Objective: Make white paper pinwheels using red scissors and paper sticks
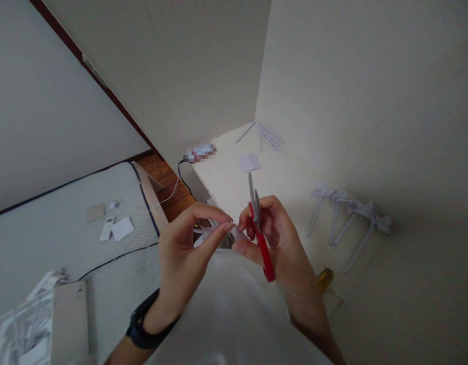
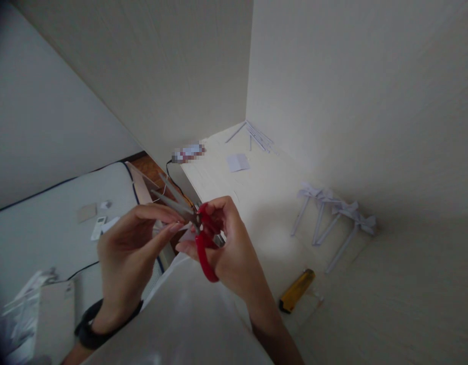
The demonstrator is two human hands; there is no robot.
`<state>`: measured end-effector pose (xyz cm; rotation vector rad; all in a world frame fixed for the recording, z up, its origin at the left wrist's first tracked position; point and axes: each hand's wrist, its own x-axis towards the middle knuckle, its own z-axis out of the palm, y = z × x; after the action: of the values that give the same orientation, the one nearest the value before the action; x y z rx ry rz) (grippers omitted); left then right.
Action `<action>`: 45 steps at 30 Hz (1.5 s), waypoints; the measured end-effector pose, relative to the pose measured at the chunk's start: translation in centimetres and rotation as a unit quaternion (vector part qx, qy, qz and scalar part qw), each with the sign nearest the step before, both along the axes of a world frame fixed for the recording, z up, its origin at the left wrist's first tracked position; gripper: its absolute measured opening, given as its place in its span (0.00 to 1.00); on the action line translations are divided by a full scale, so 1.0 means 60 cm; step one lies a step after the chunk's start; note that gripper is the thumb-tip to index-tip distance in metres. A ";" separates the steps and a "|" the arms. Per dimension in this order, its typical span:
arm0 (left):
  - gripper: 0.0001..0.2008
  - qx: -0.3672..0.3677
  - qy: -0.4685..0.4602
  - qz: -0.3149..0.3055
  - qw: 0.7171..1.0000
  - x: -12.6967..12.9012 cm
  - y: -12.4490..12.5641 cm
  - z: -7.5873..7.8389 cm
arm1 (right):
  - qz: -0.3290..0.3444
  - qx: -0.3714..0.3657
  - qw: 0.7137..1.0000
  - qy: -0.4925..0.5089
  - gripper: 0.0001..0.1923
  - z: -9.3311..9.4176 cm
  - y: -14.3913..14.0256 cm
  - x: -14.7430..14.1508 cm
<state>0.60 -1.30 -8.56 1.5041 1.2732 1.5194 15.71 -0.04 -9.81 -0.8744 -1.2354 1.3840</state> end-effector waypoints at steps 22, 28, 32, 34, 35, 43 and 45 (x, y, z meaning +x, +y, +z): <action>0.01 -0.075 0.038 0.017 0.996 -0.006 0.011 -0.003 | 0.016 0.022 0.999 -0.023 0.23 -0.007 0.022 0.032; 0.04 -0.092 0.042 0.030 0.994 -0.018 0.016 -0.016 | 0.012 0.016 1.000 -0.007 0.23 -0.006 0.026 0.052; 0.04 -0.123 0.065 0.045 0.989 -0.019 0.016 -0.013 | 0.007 0.003 1.000 0.011 0.22 -0.003 0.024 0.059; 0.05 -0.141 0.073 0.050 0.986 -0.018 0.015 -0.009 | 0.006 -0.003 1.000 0.017 0.20 -0.004 0.022 0.056; 0.04 -0.144 0.074 0.049 0.986 -0.017 0.014 -0.008 | 0.004 -0.007 1.000 0.017 0.19 -0.006 0.021 0.054; 0.05 -0.089 0.055 0.023 0.994 -0.017 0.015 0.009 | -0.075 -0.055 0.996 0.009 0.17 -0.014 0.023 0.042; 0.05 -0.048 0.047 0.026 0.997 -0.020 0.018 0.022 | -0.085 -0.062 0.994 0.015 0.17 -0.015 0.029 0.044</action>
<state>-0.58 -0.24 -7.27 1.5074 1.4296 1.4137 18.34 1.67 -10.72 -1.0179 -1.0359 1.3411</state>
